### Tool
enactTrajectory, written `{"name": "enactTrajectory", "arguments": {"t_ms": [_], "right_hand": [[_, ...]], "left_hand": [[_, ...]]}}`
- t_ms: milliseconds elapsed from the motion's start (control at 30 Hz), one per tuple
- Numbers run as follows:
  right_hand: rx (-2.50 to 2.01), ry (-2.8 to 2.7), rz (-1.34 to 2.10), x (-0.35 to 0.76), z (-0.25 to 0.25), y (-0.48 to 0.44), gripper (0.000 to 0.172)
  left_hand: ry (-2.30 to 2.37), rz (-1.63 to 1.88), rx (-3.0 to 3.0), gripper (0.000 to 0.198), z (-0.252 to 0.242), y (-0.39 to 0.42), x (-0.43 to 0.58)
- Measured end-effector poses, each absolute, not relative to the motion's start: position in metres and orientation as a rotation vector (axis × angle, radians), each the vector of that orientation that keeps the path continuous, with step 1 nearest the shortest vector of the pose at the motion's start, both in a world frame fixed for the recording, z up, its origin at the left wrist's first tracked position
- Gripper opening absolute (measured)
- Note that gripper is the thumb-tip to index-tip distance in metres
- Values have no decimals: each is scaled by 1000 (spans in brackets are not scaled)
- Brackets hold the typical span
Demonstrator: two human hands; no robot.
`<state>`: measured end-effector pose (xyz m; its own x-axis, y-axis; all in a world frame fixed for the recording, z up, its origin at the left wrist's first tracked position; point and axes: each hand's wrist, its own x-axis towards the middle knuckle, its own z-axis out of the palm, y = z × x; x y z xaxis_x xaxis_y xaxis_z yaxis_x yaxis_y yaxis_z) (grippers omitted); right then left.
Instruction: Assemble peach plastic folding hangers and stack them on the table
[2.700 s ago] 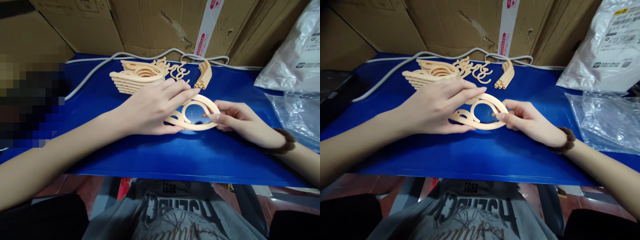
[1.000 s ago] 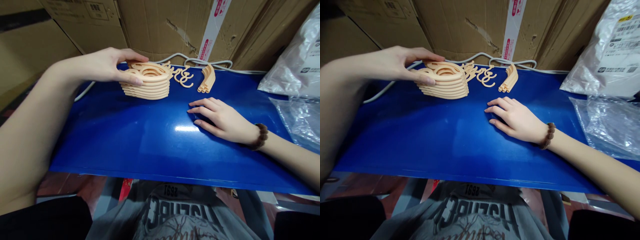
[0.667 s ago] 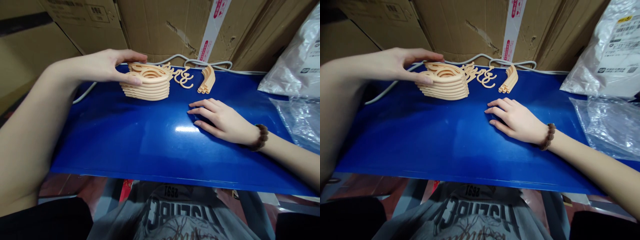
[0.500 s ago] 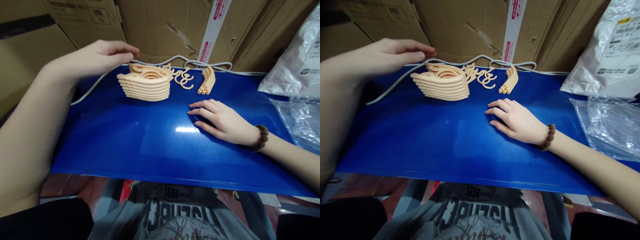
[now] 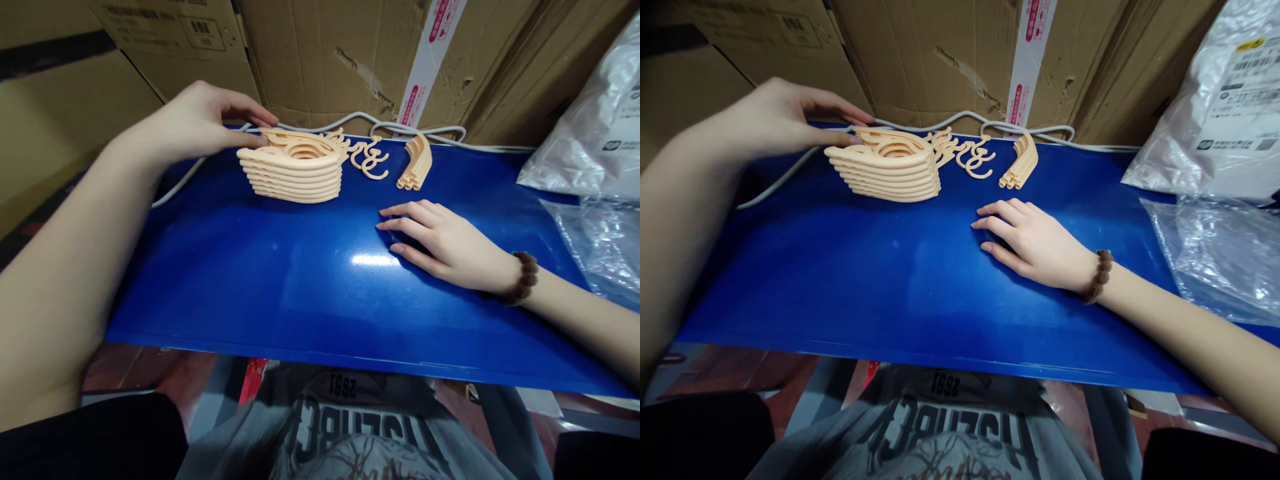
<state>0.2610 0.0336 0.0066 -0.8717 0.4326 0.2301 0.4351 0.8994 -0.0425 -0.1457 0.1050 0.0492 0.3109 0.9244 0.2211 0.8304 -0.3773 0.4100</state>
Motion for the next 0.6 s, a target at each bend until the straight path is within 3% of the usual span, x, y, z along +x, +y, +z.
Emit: {"name": "enactTrajectory", "arguments": {"t_ms": [600], "right_hand": [[-622,-2821,-65,262,5,34,38]], "left_hand": [[1678,701,2315,76,62,83,-125]]}}
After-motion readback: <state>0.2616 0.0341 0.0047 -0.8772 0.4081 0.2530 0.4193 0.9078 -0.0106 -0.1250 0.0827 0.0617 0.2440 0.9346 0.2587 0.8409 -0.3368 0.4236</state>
